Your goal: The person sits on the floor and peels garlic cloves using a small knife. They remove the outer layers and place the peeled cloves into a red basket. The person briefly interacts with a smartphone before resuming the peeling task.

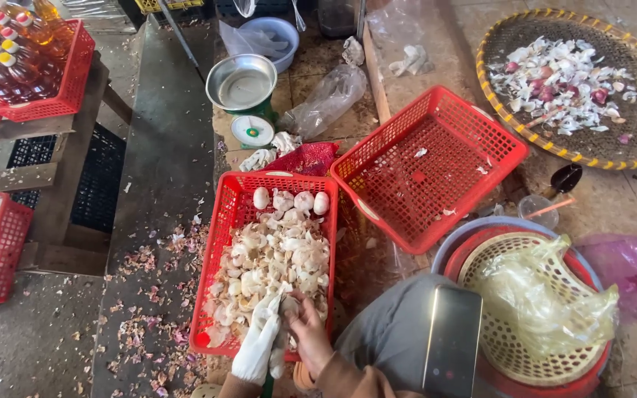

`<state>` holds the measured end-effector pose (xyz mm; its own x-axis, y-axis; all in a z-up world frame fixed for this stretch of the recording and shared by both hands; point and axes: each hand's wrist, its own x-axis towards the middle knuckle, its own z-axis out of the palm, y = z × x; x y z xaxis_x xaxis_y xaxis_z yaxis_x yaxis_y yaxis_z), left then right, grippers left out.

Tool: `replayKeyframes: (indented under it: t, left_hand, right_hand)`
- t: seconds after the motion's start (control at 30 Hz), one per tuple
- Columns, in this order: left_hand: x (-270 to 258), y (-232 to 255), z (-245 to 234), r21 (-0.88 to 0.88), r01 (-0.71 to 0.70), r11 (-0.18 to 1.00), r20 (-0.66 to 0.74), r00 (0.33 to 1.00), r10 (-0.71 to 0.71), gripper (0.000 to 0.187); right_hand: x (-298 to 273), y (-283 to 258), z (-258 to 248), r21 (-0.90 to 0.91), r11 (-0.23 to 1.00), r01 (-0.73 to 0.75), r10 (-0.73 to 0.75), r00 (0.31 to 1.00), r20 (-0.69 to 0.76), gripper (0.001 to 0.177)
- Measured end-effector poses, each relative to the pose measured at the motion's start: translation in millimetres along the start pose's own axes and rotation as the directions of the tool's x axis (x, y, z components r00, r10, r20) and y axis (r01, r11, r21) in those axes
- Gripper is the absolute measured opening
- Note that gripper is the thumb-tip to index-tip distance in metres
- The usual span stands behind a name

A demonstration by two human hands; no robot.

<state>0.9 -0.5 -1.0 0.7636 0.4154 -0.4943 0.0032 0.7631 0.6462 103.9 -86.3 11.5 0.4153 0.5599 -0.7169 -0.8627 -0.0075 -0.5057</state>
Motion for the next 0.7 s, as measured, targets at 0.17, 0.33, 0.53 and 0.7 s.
replayKeyframes:
  t: [0.17, 0.33, 0.53, 0.7]
  left_hand:
    - [-16.9, 21.2, 38.6, 0.177, -0.001, 0.984, -0.063, 0.998, 0.013, 0.068]
    - [-11.7, 19.6, 31.1, 0.228, 0.003, 0.974, -0.08, 0.997, 0.015, 0.084]
    - [-4.7, 75.2, 98.8, 0.58, 0.041, 0.814, -0.168, 0.983, 0.07, 0.072]
    - [28.5, 56.2, 223.1, 0.82, -0.137, 0.556, 0.215, 0.974, -0.077, 0.038]
  right_hand:
    - [24.0, 8.6, -14.9, 0.257, 0.966, -0.031, -0.001, 0.992, 0.124, 0.048]
    - [45.8, 15.9, -19.7, 0.263, 0.965, 0.014, -0.054, 0.988, 0.145, 0.049]
    - [65.9, 18.4, -37.5, -0.675, 0.398, 0.621, -0.551, 0.75, 0.365, 0.016]
    - [23.1, 95.0, -80.7, -0.635, 0.556, 0.536, -0.542, 0.813, 0.212, 0.017]
